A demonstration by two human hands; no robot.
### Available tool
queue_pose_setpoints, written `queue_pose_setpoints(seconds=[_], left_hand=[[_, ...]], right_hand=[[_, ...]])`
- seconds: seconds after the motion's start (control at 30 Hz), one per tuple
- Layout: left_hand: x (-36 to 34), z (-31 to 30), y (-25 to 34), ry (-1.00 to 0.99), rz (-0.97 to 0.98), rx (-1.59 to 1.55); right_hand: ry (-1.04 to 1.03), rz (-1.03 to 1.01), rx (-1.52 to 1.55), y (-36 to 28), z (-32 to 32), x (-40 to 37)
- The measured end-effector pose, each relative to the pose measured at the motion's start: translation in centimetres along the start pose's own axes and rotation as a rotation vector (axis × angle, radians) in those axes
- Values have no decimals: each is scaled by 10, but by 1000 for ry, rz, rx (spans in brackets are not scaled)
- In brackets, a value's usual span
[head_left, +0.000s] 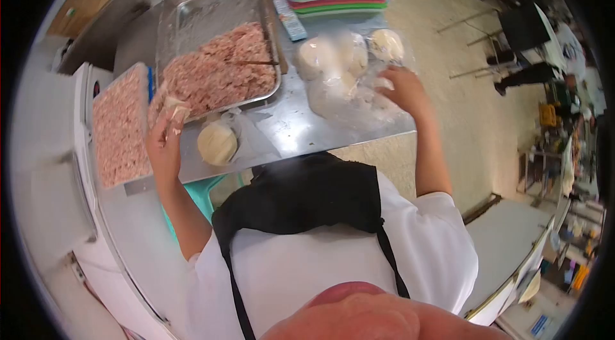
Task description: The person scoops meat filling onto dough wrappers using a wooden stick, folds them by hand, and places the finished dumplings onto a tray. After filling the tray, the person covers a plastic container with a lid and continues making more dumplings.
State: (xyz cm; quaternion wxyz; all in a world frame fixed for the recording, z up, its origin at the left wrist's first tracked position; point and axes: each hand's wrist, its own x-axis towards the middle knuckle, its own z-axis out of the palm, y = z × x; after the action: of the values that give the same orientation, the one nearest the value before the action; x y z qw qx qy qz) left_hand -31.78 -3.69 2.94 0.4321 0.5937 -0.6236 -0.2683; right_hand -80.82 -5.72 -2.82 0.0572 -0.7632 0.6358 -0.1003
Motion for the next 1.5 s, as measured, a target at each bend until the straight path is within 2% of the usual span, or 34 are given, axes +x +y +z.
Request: queue_pose_setpoints(seconds=[0.07, 0.17, 0.2, 0.27, 0.3, 0.33, 0.4, 0.47, 0.57, 0.67, 0.77, 0.8, 0.9, 0.93, 1.0, 1.17, 1.3, 1.47, 1.5], left_hand=[[0, -10, 11, 73, -28, -38], [4, -20, 9, 162, -17, -58], [6, -23, 6, 184, -4, -60], [9, -21, 4, 192, -50, -245], [12, -21, 1, 192, -70, -339], [13, -21, -8, 144, -136, -573], [12, -15, -15, 241, -254, -908], [9, -11, -12, 256, -325, -1238], [-1, -17, -39, -172, -115, -1493], [-19, -28, -78, -85, -265, -1073], [-28, -30, -55, -176, -269, -420], [-30, -30, -58, -159, -137, -89], [-35, -38, -76, -187, -201, -124], [-38, -36, -86, -149, -224, -321], [-47, -32, -105, -161, -248, -340], [-55, -24, -119, -123, -421, -535], [-62, -30, -124, -101, -172, -219], [-64, -50, -114, -118, 80, 204], [-61, -56, -103, -158, -31, 98]], right_hand=[[-88, 138, -47, -17, -35, 13], [322, -84, 154, -75, -67, 36], [466, -257, 157, -96, -68, 46], [526, -494, 168, -133, -53, 73], [427, -567, 133, -154, -45, 83], [331, -636, 95, -173, -37, 93], [140, -660, -49, -194, 0, 113], [114, -669, -108, -208, 27, 125], [101, -680, -181, -223, 34, 136], [0, -690, -214, -231, 36, 146], [-56, -705, -348, -230, -1, 157], [-64, -681, -385, -229, -14, 160], [91, -622, -413, -247, -54, 151], [102, -676, -348, -257, -51, 151], [127, -780, -216, -284, -36, 150], [100, -823, -208, -343, 41, 156], [5, -805, -222, -370, 53, 139], [15, -770, -122, -363, 67, 120], [1, -753, -82, -362, 70, 117]])
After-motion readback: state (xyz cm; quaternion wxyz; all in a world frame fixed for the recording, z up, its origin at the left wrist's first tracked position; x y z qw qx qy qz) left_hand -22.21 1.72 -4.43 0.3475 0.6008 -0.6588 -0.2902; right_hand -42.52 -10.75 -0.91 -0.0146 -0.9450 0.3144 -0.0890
